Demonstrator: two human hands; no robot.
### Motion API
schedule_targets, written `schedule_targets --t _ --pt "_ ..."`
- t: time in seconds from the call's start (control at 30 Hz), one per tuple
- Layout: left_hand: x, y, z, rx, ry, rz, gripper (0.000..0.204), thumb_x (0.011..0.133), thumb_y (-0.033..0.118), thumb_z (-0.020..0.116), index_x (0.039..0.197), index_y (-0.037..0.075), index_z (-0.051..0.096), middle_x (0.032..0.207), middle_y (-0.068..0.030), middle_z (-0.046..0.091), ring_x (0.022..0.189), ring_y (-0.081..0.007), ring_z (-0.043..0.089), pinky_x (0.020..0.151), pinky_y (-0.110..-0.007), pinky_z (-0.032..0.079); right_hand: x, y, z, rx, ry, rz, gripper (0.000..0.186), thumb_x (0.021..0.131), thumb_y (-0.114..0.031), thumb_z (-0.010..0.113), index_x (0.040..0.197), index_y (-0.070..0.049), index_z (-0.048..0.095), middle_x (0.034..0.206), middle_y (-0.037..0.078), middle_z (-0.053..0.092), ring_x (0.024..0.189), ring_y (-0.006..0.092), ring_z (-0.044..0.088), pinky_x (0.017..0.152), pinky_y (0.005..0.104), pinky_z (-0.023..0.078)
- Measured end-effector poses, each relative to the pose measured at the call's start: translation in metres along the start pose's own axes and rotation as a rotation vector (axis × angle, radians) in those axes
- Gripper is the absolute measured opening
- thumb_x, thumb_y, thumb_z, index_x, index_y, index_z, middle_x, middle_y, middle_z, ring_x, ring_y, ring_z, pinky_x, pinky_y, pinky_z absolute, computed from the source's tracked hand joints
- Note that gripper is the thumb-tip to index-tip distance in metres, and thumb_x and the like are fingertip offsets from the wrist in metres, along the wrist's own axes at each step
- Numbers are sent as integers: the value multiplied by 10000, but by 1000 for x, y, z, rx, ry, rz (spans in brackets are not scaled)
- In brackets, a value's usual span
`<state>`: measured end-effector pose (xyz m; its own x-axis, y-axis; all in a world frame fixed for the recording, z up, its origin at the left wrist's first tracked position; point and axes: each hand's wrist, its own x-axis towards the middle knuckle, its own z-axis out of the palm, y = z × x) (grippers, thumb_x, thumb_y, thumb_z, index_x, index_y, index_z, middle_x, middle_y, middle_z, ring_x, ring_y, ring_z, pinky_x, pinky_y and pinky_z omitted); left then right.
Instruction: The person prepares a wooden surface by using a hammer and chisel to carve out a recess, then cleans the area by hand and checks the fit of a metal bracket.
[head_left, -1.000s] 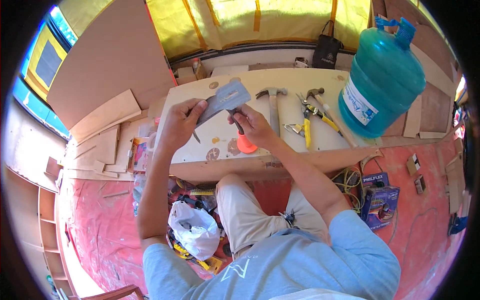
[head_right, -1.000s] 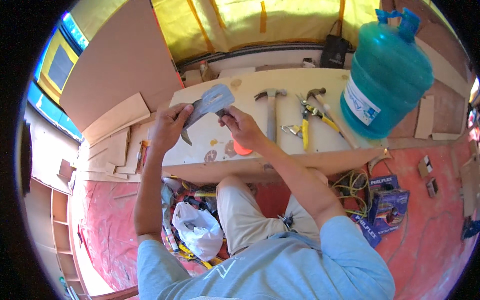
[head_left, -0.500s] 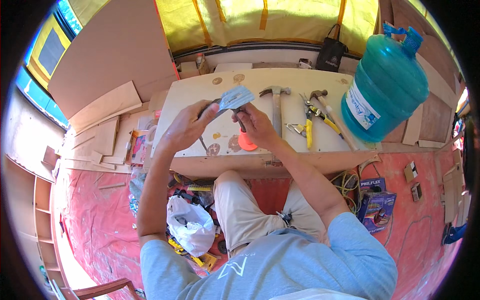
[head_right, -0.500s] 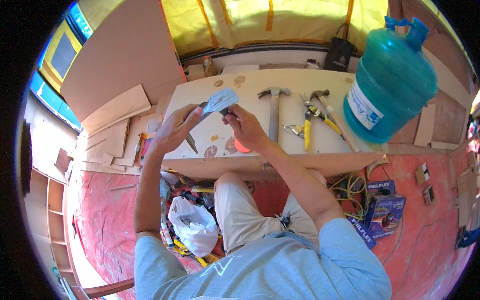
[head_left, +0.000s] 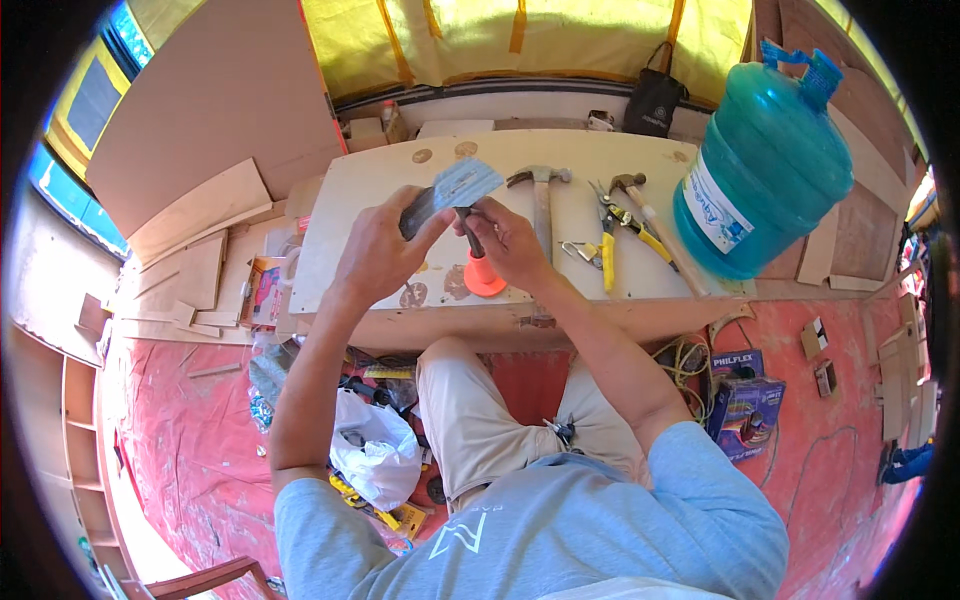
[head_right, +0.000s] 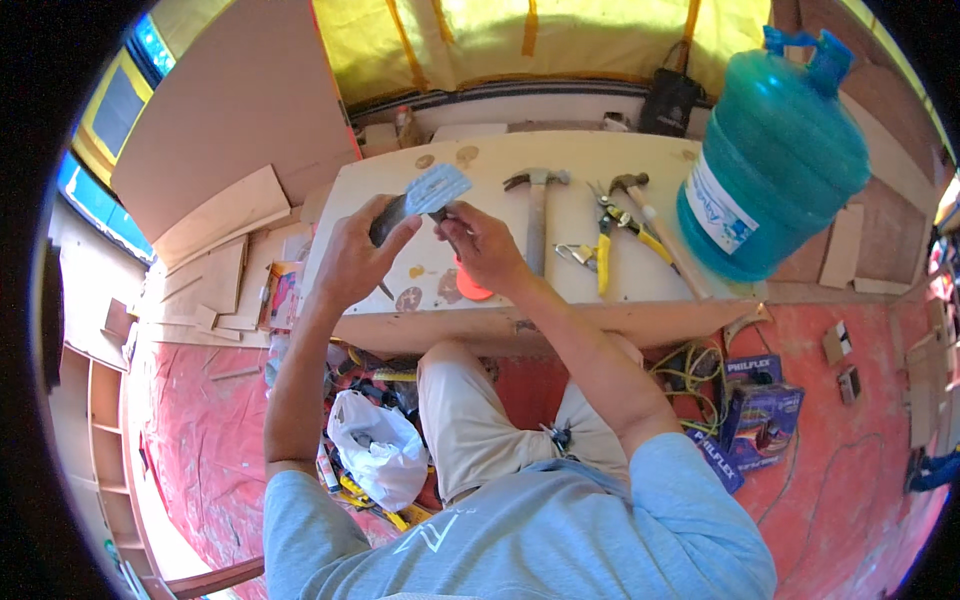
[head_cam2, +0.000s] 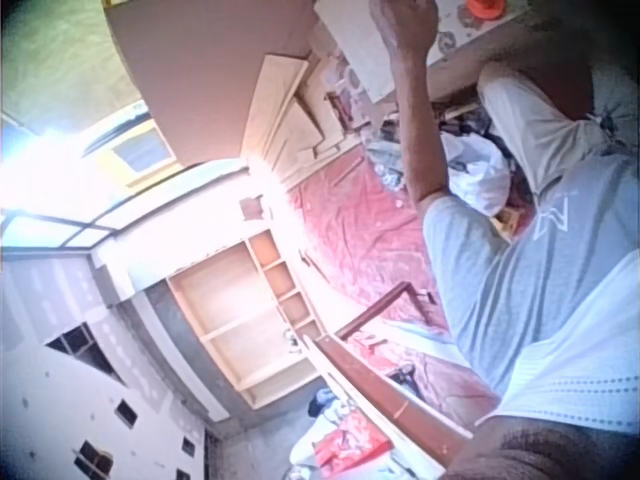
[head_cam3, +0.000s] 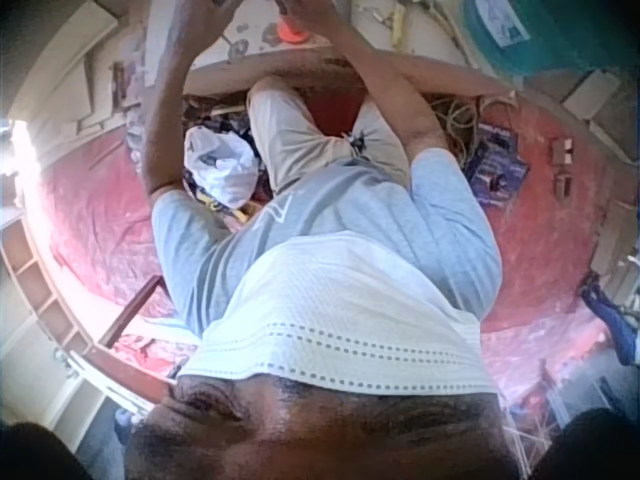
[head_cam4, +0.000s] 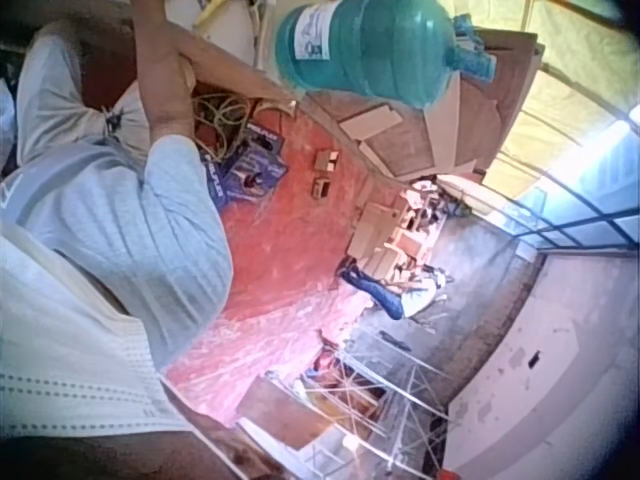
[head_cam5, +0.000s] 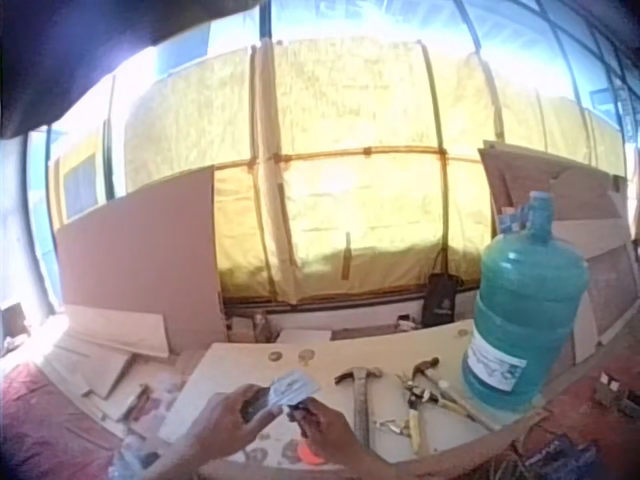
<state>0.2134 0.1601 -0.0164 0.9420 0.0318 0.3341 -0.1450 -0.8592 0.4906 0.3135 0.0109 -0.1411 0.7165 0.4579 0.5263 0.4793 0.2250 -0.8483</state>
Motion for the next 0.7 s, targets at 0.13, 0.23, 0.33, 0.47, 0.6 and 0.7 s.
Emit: schedule_targets --t 0.13,0.23,0.33,0.47,0.6,0.7 --pt "1 4 -9 -58 -40 20 482 879 397 658 1033 -59 634 769 -217 646 684 -294 645 661 -384 493 -3 -5 0 36 -17 24 215 974 -93 516 1163 0 558 854 96 657 773 136 623 683 293 519" --pt "5 -2 -11 -18 -58 58 500 862 391 680 1065 -64 637 791 -208 658 697 -248 655 676 -366 502 -2 3 -2 -19 -27 -16 238 969 -113 534 1177 0 559 869 106 653 775 132 627 677 282 525" --pt "4 -3 -12 -68 -73 3 493 846 366 696 1070 -69 636 791 -197 660 708 -223 652 691 -359 505 -2 3 -10 -4 -132 196 337 935 -165 595 1216 13 543 983 155 657 874 181 649 743 349 538" --pt "2 9 -18 -89 -129 -57 484 832 343 709 1061 -77 639 786 -188 659 680 -196 640 676 -346 507 -25 31 -55 -925 -1 170 541 883 -258 657 1320 -3 465 1109 225 605 999 343 621 844 467 510" --pt "0 13 -14 -122 -121 -59 463 826 330 710 1031 -79 646 749 -184 644 604 -186 607 623 -343 493 -41 40 -68 -1268 -100 518 707 844 -320 693 1384 6 374 1160 249 551 1019 399 603 877 487 496" --pt "-2 12 -13 -113 -100 -65 458 826 332 709 1021 -78 649 719 -178 629 579 -187 591 605 -351 484 -22 21 -57 -1127 -165 654 704 812 -284 700 1358 39 394 1130 260 566 1018 409 605 885 481 494"
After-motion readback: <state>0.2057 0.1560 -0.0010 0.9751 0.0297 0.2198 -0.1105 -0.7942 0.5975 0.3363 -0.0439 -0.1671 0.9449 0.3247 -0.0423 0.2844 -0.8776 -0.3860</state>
